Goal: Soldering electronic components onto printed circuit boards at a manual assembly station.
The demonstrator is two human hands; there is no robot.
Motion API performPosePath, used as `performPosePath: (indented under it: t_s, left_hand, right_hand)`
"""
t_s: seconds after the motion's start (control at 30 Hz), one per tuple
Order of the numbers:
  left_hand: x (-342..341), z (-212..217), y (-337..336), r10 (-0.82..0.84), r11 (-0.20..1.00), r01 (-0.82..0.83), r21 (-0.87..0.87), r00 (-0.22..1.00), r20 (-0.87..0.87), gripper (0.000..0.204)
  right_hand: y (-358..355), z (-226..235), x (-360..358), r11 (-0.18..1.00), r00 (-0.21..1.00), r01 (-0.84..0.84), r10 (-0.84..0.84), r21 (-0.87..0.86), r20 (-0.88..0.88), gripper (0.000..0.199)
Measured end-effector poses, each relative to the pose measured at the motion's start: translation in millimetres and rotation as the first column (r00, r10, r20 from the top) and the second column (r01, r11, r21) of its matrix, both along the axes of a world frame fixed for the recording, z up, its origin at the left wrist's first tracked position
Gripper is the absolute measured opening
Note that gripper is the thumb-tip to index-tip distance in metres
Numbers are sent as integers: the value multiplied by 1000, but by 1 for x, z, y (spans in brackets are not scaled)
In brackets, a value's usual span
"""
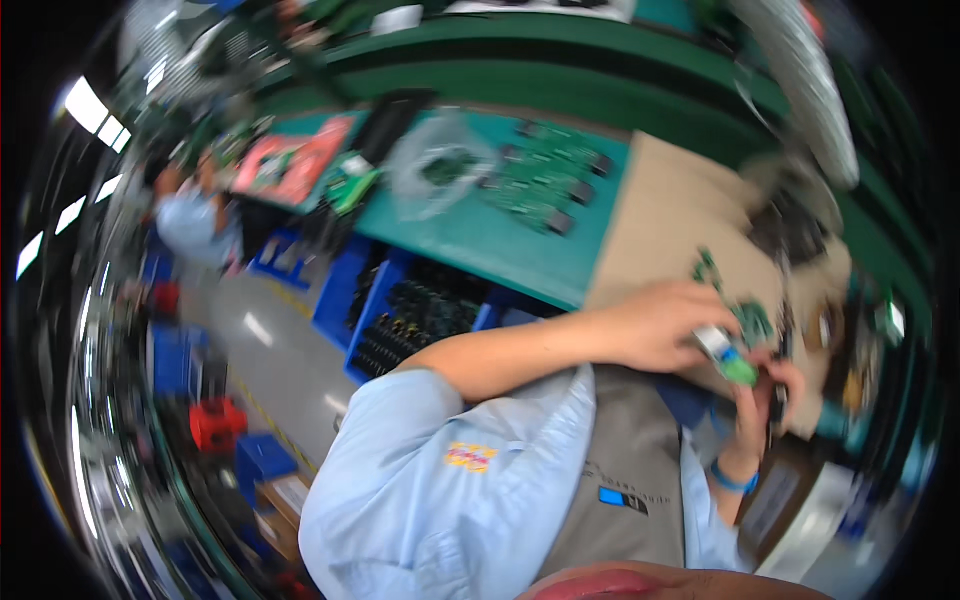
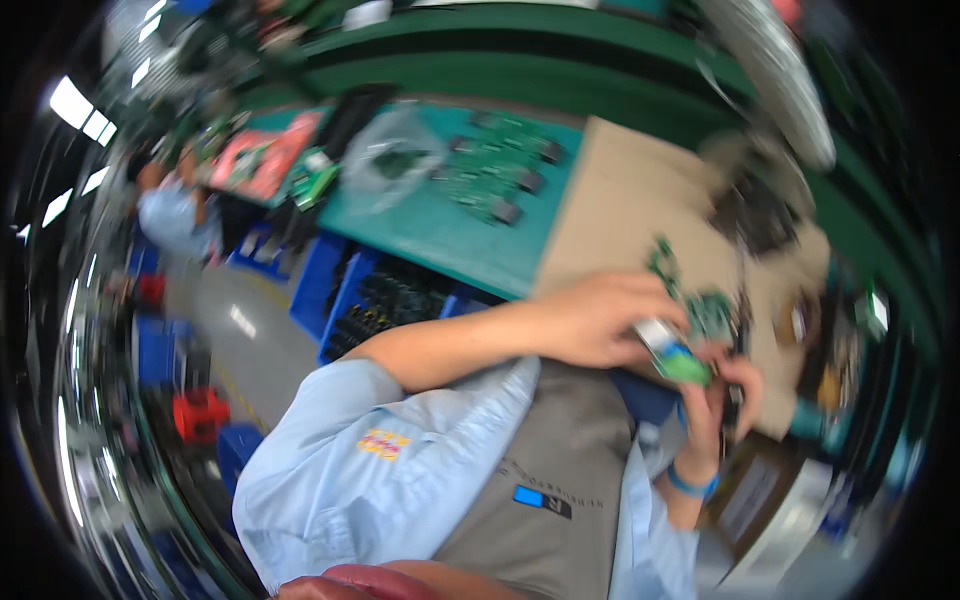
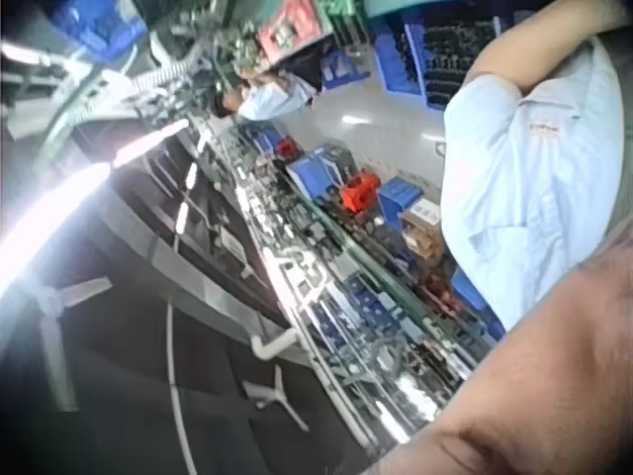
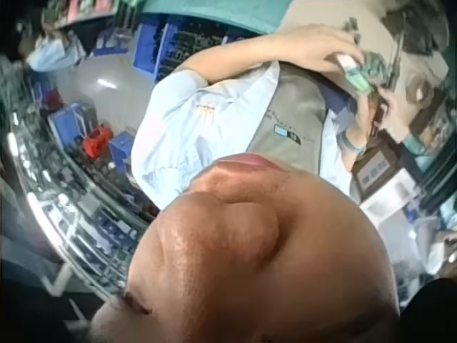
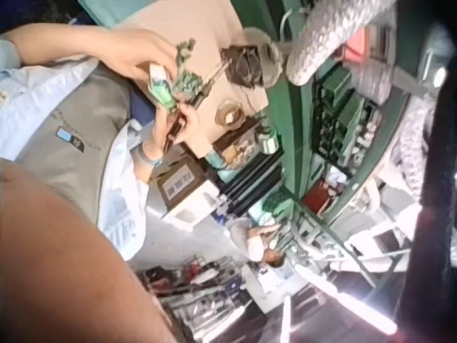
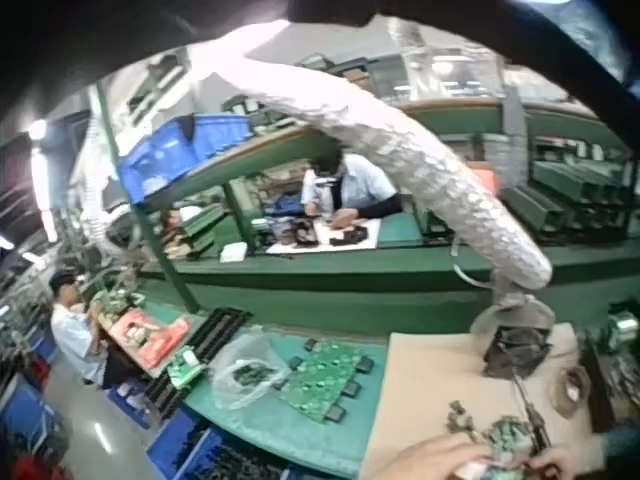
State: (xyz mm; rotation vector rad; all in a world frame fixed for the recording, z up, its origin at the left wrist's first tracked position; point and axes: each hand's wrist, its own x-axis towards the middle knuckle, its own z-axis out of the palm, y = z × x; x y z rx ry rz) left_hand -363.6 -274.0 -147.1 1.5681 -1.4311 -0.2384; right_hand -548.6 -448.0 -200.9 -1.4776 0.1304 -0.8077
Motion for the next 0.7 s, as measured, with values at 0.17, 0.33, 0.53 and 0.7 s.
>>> performPosePath:
  t_s: [0.17, 0.33, 0.53, 0.7]
  left_hand:
    - [-5, 5, -3, -86, 992, 89, 90, 996, -38, 43]
    - [-19, 7, -11, -99, 970, 144, 196, 970, -222, 41]
    - [-28, -7, -15, -58, 977, 150, 151, 872, -486, 33]
    - [-30, -14, -9, 69, 972, 123, 202, 670, -739, 29]
  right_hand:
    - [11, 25, -1, 999, 997, -4, 7, 38, -81, 43]
    - [3, 31, 4, 994, 991, -96, 91, 54, 96, 41]
    - [-2, 23, 5, 991, 991, -112, 105, 79, 82, 46]
    - [-2, 25, 10, 994, 988, 85, -94, 75, 120, 47]
